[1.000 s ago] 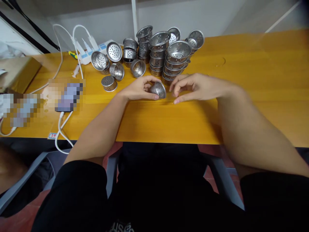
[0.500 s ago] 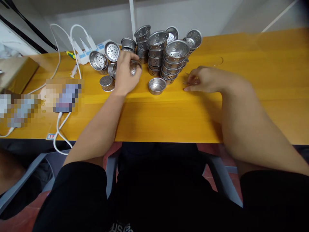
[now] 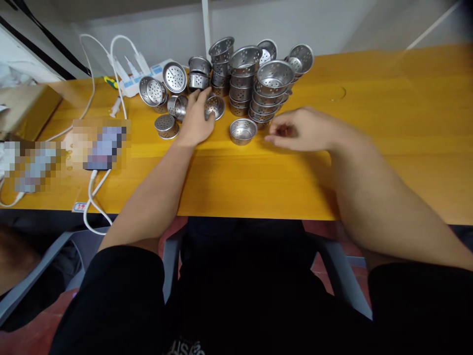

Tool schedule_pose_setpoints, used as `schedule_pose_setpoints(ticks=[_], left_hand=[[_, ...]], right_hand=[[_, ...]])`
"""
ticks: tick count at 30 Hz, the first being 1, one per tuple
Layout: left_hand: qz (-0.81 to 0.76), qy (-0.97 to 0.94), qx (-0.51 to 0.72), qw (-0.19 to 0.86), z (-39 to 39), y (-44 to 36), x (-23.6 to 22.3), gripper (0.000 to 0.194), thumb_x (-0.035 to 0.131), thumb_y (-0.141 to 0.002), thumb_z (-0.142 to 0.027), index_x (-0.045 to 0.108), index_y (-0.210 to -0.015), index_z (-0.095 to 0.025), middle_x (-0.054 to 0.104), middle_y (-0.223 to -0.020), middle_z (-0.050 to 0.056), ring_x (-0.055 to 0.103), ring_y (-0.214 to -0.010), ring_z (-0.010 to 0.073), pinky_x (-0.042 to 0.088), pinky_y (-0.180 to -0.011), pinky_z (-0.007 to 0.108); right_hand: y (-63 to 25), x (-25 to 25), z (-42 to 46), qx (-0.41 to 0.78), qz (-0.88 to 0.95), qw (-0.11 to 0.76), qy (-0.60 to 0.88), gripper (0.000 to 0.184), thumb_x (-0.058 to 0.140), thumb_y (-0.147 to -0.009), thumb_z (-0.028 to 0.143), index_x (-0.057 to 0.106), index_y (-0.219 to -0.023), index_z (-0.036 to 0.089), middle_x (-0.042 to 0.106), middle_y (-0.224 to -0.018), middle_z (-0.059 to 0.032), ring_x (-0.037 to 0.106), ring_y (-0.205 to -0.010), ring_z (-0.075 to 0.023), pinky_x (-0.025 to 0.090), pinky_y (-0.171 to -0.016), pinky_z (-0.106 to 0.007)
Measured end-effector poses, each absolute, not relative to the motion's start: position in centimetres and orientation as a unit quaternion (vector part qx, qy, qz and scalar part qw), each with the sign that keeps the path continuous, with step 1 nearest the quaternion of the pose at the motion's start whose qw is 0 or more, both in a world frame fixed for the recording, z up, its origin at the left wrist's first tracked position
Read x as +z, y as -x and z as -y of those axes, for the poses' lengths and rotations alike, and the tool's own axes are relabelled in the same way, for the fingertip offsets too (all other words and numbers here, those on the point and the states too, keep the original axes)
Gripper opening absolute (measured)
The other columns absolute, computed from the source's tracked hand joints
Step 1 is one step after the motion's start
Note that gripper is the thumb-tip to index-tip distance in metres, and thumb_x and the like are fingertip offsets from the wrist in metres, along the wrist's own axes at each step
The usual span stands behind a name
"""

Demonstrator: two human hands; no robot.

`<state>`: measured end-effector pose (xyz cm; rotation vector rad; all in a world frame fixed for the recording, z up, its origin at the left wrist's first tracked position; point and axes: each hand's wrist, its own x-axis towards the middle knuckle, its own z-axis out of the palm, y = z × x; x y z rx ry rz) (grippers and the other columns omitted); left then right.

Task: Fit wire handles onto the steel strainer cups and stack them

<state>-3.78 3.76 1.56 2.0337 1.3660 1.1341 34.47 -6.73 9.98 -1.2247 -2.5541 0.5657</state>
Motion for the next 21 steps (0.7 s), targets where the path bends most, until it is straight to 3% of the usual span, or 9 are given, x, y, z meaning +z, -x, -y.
schedule_pose_setpoints(ticks=[2, 4, 7, 10, 16, 21], left_hand=[[-0.494, -0.748, 0.381, 0.225, -3.3, 3.5, 1.8, 0.115, 0.105, -0.083, -0.055, 0.059, -0.185, -0.03, 0.054, -0.2, 0.005, 0.033, -0.194, 0.0409, 0.021, -0.173, 0.059], [-0.494, -0.755, 0.366, 0.23, -3.1, 3.3, 1.8, 0.126, 0.108, -0.073, -0.045, 0.057, -0.187, -0.029, 0.05, -0.202, 0.007, 0.036, -0.193, 0.043, 0.023, -0.173, 0.06], [-0.484, -0.742, 0.399, 0.237, -3.5, 3.2, 1.4, 0.116, 0.11, -0.064, -0.031, 0.067, -0.171, -0.041, 0.055, -0.198, 0.005, 0.04, -0.193, 0.0441, 0.028, -0.171, 0.064], [-0.482, -0.731, 0.421, 0.236, -4.0, 3.3, 1.1, 0.101, 0.112, -0.068, -0.026, 0.07, -0.159, -0.039, 0.062, -0.191, 0.011, 0.048, -0.189, 0.0451, 0.032, -0.169, 0.066], [-0.508, -0.701, 0.447, 0.224, -4.1, 3.4, 1.3, 0.088, 0.119, -0.074, -0.035, 0.068, -0.146, -0.036, 0.073, -0.174, 0.015, 0.062, -0.177, 0.0482, 0.038, -0.164, 0.069], [-0.52, -0.69, 0.454, 0.217, -4.2, 3.7, 1.3, 0.098, 0.117, -0.082, -0.048, 0.062, -0.163, -0.036, 0.069, -0.176, 0.017, 0.06, -0.18, 0.0467, 0.039, -0.164, 0.065]], right_hand=[[-33.2, 9.2, 7.0, 0.231, 0.888, 0.147, 0.369, 0.039, 0.082, -0.112, 0.067, 0.081, -0.106, 0.029, 0.086, -0.098, -0.0072, 0.075, -0.085, -0.0301, 0.058, -0.085, -0.047], [-32.0, 8.5, 7.3, 0.248, 0.895, 0.167, 0.331, 0.044, 0.08, -0.112, 0.073, 0.087, -0.118, 0.03, 0.088, -0.108, -0.0064, 0.077, -0.087, -0.0293, 0.06, -0.085, -0.047], [-30.9, 7.7, 7.5, 0.247, 0.895, 0.192, 0.318, 0.051, 0.082, -0.112, 0.076, 0.09, -0.134, 0.032, 0.089, -0.116, -0.007, 0.078, -0.088, -0.0298, 0.064, -0.088, -0.048], [-30.7, 7.0, 7.3, 0.242, 0.889, 0.22, 0.322, 0.052, 0.083, -0.112, 0.077, 0.091, -0.136, 0.031, 0.089, -0.123, -0.0103, 0.081, -0.094, -0.0332, 0.068, -0.098, -0.054], [-30.6, 5.6, 6.3, 0.254, 0.873, 0.249, 0.333, 0.046, 0.085, -0.11, 0.069, 0.091, -0.139, 0.034, 0.087, -0.155, -0.0144, 0.085, -0.112, -0.0402, 0.072, -0.114, -0.066], [-30.3, 4.6, 5.9, 0.228, 0.874, 0.24, 0.355, 0.049, 0.08, -0.111, 0.056, 0.087, -0.149, 0.026, 0.081, -0.169, -0.0209, 0.087, -0.116, -0.0417, 0.073, -0.118, -0.069]])
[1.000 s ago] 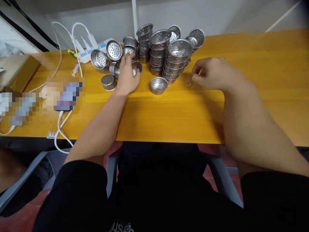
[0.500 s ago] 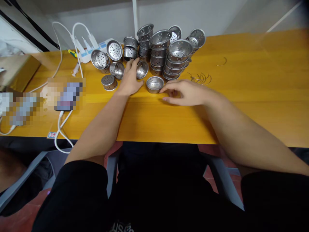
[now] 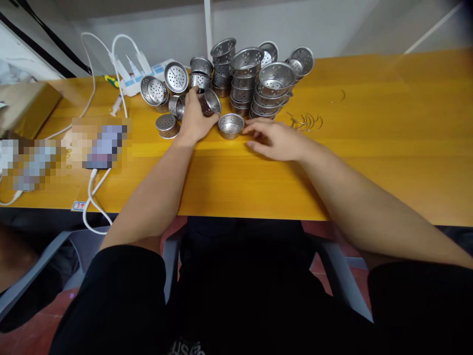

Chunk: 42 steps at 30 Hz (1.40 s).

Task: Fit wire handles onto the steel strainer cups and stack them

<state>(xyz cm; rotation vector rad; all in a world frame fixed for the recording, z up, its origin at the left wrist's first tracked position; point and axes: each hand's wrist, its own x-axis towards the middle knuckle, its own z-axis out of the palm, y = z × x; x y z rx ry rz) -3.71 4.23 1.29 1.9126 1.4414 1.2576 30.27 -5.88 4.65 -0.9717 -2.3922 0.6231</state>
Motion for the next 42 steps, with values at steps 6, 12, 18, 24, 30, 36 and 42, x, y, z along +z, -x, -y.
schedule_pose_setpoints(ticks=[6, 12, 18, 24, 30, 36, 42], left_hand=[[-0.53, -0.673, 0.472, 0.208, -4.4, 3.6, 0.9, 0.078, 0.111, -0.095, -0.073, 0.067, -0.145, -0.033, 0.071, -0.162, 0.017, 0.059, -0.18, 0.0481, 0.038, -0.164, 0.066], [-0.522, -0.667, 0.49, 0.207, -4.3, 3.4, 0.9, 0.083, 0.11, -0.096, -0.081, 0.067, -0.147, -0.032, 0.076, -0.161, 0.016, 0.067, -0.171, 0.0439, 0.048, -0.156, 0.063], [-0.497, -0.674, 0.512, 0.193, -3.5, 2.9, 2.1, 0.091, 0.111, -0.096, -0.076, 0.062, -0.165, -0.041, 0.076, -0.171, 0.009, 0.064, -0.174, 0.04, 0.047, -0.157, 0.063], [-0.48, -0.704, 0.499, 0.159, -0.7, 1.1, 4.6, 0.088, 0.105, -0.101, -0.07, 0.059, -0.171, -0.045, 0.068, -0.179, 0.007, 0.054, -0.187, 0.0387, 0.048, -0.159, 0.061], [-0.374, -0.786, 0.455, 0.187, 1.6, -1.8, 4.4, 0.092, 0.104, -0.1, -0.067, 0.056, -0.171, -0.035, 0.068, -0.181, 0.015, 0.067, -0.177, 0.0408, 0.055, -0.154, 0.055], [-0.255, -0.871, 0.386, 0.166, 0.0, -2.8, 1.8, 0.109, 0.093, -0.099, -0.094, 0.049, -0.185, -0.043, 0.066, -0.185, 0.01, 0.065, -0.172, 0.0448, 0.055, -0.154, 0.073], [-0.248, -0.881, 0.373, 0.152, 0.4, -2.3, 2.1, 0.102, 0.087, -0.105, -0.086, 0.051, -0.188, -0.039, 0.068, -0.186, 0.011, 0.067, -0.172, 0.044, 0.056, -0.154, 0.072]], right_hand=[[-30.8, 3.9, 5.5, 0.186, 0.874, 0.222, 0.39, 0.055, 0.083, -0.115, 0.057, 0.085, -0.162, 0.028, 0.08, -0.177, -0.0182, 0.067, -0.172, -0.0552, 0.053, -0.147, -0.084], [-32.6, 3.5, 4.5, 0.175, 0.864, 0.217, 0.419, 0.062, 0.082, -0.119, 0.072, 0.086, -0.163, 0.028, 0.077, -0.179, -0.0189, 0.072, -0.167, -0.0557, 0.056, -0.145, -0.083], [-33.7, 3.8, 3.8, 0.165, 0.859, 0.21, 0.436, 0.06, 0.082, -0.118, 0.071, 0.088, -0.158, 0.028, 0.082, -0.168, -0.0221, 0.076, -0.157, -0.0582, 0.062, -0.136, -0.086], [-32.7, 5.4, 5.1, 0.15, 0.842, 0.252, 0.453, 0.055, 0.075, -0.121, 0.069, 0.088, -0.146, 0.022, 0.086, -0.146, -0.0237, 0.086, -0.116, -0.0454, 0.072, -0.119, -0.073], [-31.0, 7.2, 7.5, 0.115, 0.819, 0.375, 0.42, 0.049, 0.071, -0.126, 0.064, 0.08, -0.162, 0.032, 0.08, -0.16, -0.02, 0.083, -0.127, -0.0446, 0.073, -0.122, -0.07], [-30.0, 6.2, 7.1, 0.059, 0.886, 0.413, 0.201, 0.044, 0.069, -0.12, 0.03, 0.079, -0.162, 0.028, 0.08, -0.168, -0.0189, 0.083, -0.151, -0.0467, 0.075, -0.123, -0.07], [-30.5, 5.5, 6.6, 0.109, 0.891, 0.346, 0.272, 0.03, 0.075, -0.121, 0.049, 0.086, -0.144, 0.034, 0.083, -0.15, -0.0155, 0.084, -0.137, -0.0483, 0.073, -0.123, -0.071]])
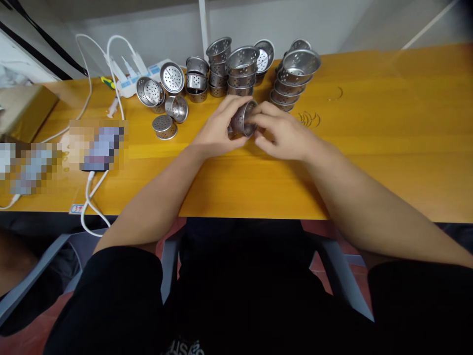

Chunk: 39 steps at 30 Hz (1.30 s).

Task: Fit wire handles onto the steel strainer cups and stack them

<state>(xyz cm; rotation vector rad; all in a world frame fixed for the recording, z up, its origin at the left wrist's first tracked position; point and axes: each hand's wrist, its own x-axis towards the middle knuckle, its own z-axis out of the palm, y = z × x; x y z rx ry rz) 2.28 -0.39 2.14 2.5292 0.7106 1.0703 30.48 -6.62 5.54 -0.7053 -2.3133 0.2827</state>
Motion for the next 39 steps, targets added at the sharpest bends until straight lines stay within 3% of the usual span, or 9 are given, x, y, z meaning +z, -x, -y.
schedule_pose_setpoints(ticks=[5, 10, 15, 20, 26, 30, 34, 39], left_hand=[[-0.286, -0.877, 0.365, 0.128, 1.6, -2.3, 3.1, 0.092, 0.098, -0.101, -0.052, 0.061, -0.184, -0.038, 0.071, -0.181, 0.012, 0.07, -0.172, 0.045, 0.056, -0.152, 0.066], [-0.288, -0.874, 0.375, 0.107, 1.6, -2.3, 3.2, 0.098, 0.095, -0.093, -0.026, 0.062, -0.185, -0.037, 0.069, -0.178, 0.013, 0.068, -0.17, 0.0437, 0.056, -0.151, 0.062], [-0.311, -0.867, 0.369, 0.125, 1.2, -2.4, 3.1, 0.089, 0.094, -0.104, -0.039, 0.06, -0.186, -0.04, 0.065, -0.182, 0.013, 0.062, -0.18, 0.0456, 0.05, -0.158, 0.065], [-0.298, -0.876, 0.369, 0.091, 1.2, -2.4, 3.4, 0.084, 0.086, -0.107, -0.04, 0.057, -0.186, -0.037, 0.063, -0.183, 0.013, 0.061, -0.177, 0.0415, 0.05, -0.158, 0.067], [-0.269, -0.883, 0.379, 0.063, 0.5, -2.4, 2.9, 0.076, 0.075, -0.11, -0.05, 0.055, -0.183, -0.043, 0.064, -0.181, 0.007, 0.061, -0.174, 0.0361, 0.054, -0.155, 0.065], [-0.249, -0.884, 0.391, 0.06, 0.8, -2.6, 2.9, 0.072, 0.069, -0.113, -0.04, 0.052, -0.183, -0.045, 0.063, -0.181, 0.007, 0.062, -0.174, 0.0344, 0.057, -0.152, 0.063], [-0.28, -0.891, 0.353, 0.054, 1.3, -2.6, 3.6, 0.078, 0.072, -0.11, -0.027, 0.052, -0.183, -0.043, 0.062, -0.186, 0.008, 0.063, -0.177, 0.0358, 0.057, -0.152, 0.063], [-0.261, -0.906, 0.328, 0.055, 1.0, -2.8, 4.4, 0.095, 0.079, -0.097, -0.018, 0.054, -0.185, -0.042, 0.062, -0.192, 0.007, 0.063, -0.178, 0.0427, 0.055, -0.153, 0.07]], right_hand=[[-30.8, 5.6, 6.6, 0.125, 0.884, 0.331, 0.306, 0.038, 0.075, -0.123, 0.065, 0.086, -0.14, 0.033, 0.081, -0.144, -0.0165, 0.082, -0.131, -0.0481, 0.072, -0.123, -0.072], [-30.1, 5.6, 6.8, 0.157, 0.878, 0.325, 0.314, 0.058, 0.071, -0.121, 0.088, 0.085, -0.13, 0.033, 0.08, -0.135, -0.0167, 0.079, -0.116, -0.0437, 0.075, -0.11, -0.069], [-30.1, 5.7, 6.9, 0.189, 0.843, 0.364, 0.348, 0.076, 0.061, -0.117, 0.108, 0.088, -0.127, 0.037, 0.081, -0.134, -0.0156, 0.079, -0.119, -0.0435, 0.074, -0.107, -0.072], [-30.4, 5.8, 6.4, 0.201, 0.803, 0.406, 0.387, 0.077, 0.068, -0.107, 0.115, 0.089, -0.123, 0.043, 0.085, -0.134, -0.0143, 0.076, -0.128, -0.0474, 0.072, -0.111, -0.078], [-30.3, 5.8, 6.0, 0.262, 0.782, 0.419, 0.379, 0.071, 0.082, -0.098, 0.116, 0.089, -0.112, 0.046, 0.087, -0.119, -0.0103, 0.076, -0.116, -0.0458, 0.068, -0.111, -0.082], [-30.4, 6.5, 6.3, 0.257, 0.773, 0.425, 0.394, 0.065, 0.091, -0.094, 0.112, 0.09, -0.1, 0.047, 0.086, -0.114, -0.0104, 0.075, -0.112, -0.0462, 0.067, -0.111, -0.084], [-30.5, 6.8, 6.3, 0.251, 0.769, 0.435, 0.396, 0.069, 0.094, -0.092, 0.112, 0.086, -0.091, 0.043, 0.083, -0.109, -0.0102, 0.074, -0.104, -0.0436, 0.069, -0.107, -0.081], [-30.6, 6.7, 5.9, 0.263, 0.768, 0.453, 0.368, 0.075, 0.099, -0.093, 0.107, 0.081, -0.089, 0.035, 0.077, -0.102, -0.0097, 0.069, -0.091, -0.0352, 0.068, -0.09, -0.067]])
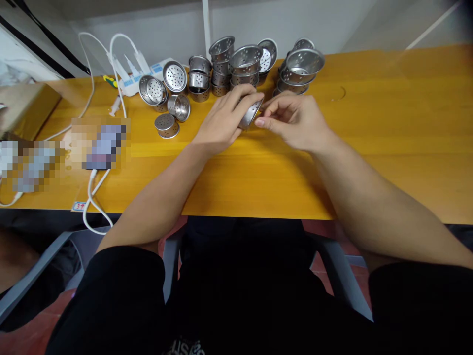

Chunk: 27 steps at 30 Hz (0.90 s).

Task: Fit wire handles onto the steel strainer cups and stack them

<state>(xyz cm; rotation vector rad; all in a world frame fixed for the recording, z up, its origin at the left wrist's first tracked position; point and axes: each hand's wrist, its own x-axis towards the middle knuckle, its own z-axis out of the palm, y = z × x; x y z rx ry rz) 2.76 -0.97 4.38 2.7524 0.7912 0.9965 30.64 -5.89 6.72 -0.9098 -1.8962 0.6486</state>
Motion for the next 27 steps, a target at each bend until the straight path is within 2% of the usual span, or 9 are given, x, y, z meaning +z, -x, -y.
schedule_pose_setpoints(ticks=[3, 5, 7, 10, 14, 16, 20, 24, 27], left_hand=[[-0.288, -0.886, 0.347, 0.108, 1.0, -2.6, 4.5, 0.089, 0.086, -0.096, -0.033, 0.059, -0.18, -0.041, 0.063, -0.192, 0.011, 0.061, -0.181, 0.0472, 0.05, -0.157, 0.072], [-0.328, -0.856, 0.373, 0.145, 1.1, -2.2, 4.3, 0.089, 0.092, -0.096, -0.046, 0.057, -0.178, -0.039, 0.067, -0.188, 0.014, 0.064, -0.179, 0.0477, 0.051, -0.157, 0.072], [-0.365, -0.825, 0.395, 0.174, 1.0, -1.5, 3.9, 0.092, 0.093, -0.098, -0.057, 0.052, -0.177, -0.037, 0.072, -0.182, 0.016, 0.068, -0.174, 0.0466, 0.054, -0.154, 0.072], [-0.394, -0.801, 0.401, 0.209, 0.2, -0.3, 2.8, 0.086, 0.089, -0.105, -0.068, 0.049, -0.175, -0.036, 0.08, -0.169, 0.016, 0.075, -0.167, 0.0434, 0.059, -0.149, 0.072], [-0.399, -0.806, 0.387, 0.202, -1.4, 0.7, 1.6, 0.08, 0.097, -0.103, -0.073, 0.062, -0.164, -0.033, 0.08, -0.167, 0.018, 0.076, -0.164, 0.0437, 0.059, -0.148, 0.071], [-0.398, -0.813, 0.383, 0.184, -1.8, 0.9, 1.3, 0.083, 0.101, -0.1, -0.076, 0.067, -0.162, -0.032, 0.077, -0.171, 0.02, 0.072, -0.167, 0.0454, 0.057, -0.15, 0.072], [-0.393, -0.815, 0.379, 0.193, -2.0, 0.9, 1.0, 0.089, 0.1, -0.099, -0.081, 0.069, -0.165, -0.03, 0.078, -0.172, 0.022, 0.074, -0.164, 0.0468, 0.057, -0.148, 0.075], [-0.365, -0.821, 0.378, 0.224, -1.7, 1.1, 1.2, 0.094, 0.1, -0.096, -0.087, 0.071, -0.164, -0.03, 0.083, -0.17, 0.021, 0.079, -0.158, 0.0454, 0.061, -0.146, 0.072], [-0.346, -0.827, 0.376, 0.236, -1.7, 1.5, 1.5, 0.096, 0.101, -0.093, -0.091, 0.074, -0.162, -0.029, 0.084, -0.169, 0.02, 0.081, -0.157, 0.0448, 0.064, -0.145, 0.069]], right_hand=[[-31.3, 7.1, 5.9, 0.325, 0.766, 0.442, 0.335, 0.072, 0.107, -0.091, 0.1, 0.083, -0.094, 0.033, 0.082, -0.114, -0.0112, 0.072, -0.092, -0.0327, 0.067, -0.086, -0.061], [-32.2, 7.4, 5.8, 0.342, 0.779, 0.418, 0.318, 0.068, 0.107, -0.094, 0.096, 0.085, -0.098, 0.033, 0.085, -0.128, -0.0137, 0.077, -0.099, -0.0345, 0.07, -0.092, -0.063], [-33.4, 7.4, 5.5, 0.307, 0.812, 0.378, 0.32, 0.067, 0.103, -0.098, 0.098, 0.085, -0.1, 0.033, 0.084, -0.137, -0.0158, 0.078, -0.102, -0.0362, 0.072, -0.095, -0.067], [-35.4, 6.8, 4.5, 0.218, 0.869, 0.289, 0.337, 0.076, 0.091, -0.099, 0.108, 0.085, -0.101, 0.032, 0.079, -0.131, -0.0177, 0.077, -0.104, -0.0399, 0.072, -0.098, -0.072], [-37.6, 5.4, 3.1, 0.168, 0.888, 0.232, 0.359, 0.076, 0.087, -0.098, 0.109, 0.087, -0.104, 0.033, 0.077, -0.116, -0.0157, 0.075, -0.1, -0.0415, 0.072, -0.102, -0.074], [-37.8, 5.0, 2.8, 0.164, 0.883, 0.228, 0.376, 0.076, 0.087, -0.096, 0.111, 0.089, -0.108, 0.035, 0.078, -0.115, -0.0148, 0.075, -0.1, -0.0427, 0.071, -0.105, -0.078], [-36.2, 5.2, 3.6, 0.176, 0.855, 0.26, 0.412, 0.088, 0.077, -0.097, 0.118, 0.091, -0.123, 0.035, 0.081, -0.131, -0.0208, 0.078, -0.115, -0.0501, 0.064, -0.119, -0.086], [-33.2, 5.5, 5.3, 0.19, 0.837, 0.33, 0.394, 0.083, 0.077, -0.106, 0.11, 0.086, -0.157, 0.045, 0.086, -0.155, -0.0134, 0.077, -0.145, -0.0538, 0.061, -0.134, -0.081], [-31.4, 5.2, 6.0, 0.192, 0.853, 0.337, 0.35, 0.087, 0.073, -0.113, 0.102, 0.08, -0.174, 0.04, 0.083, -0.169, -0.0144, 0.077, -0.154, -0.056, 0.061, -0.137, -0.083]])
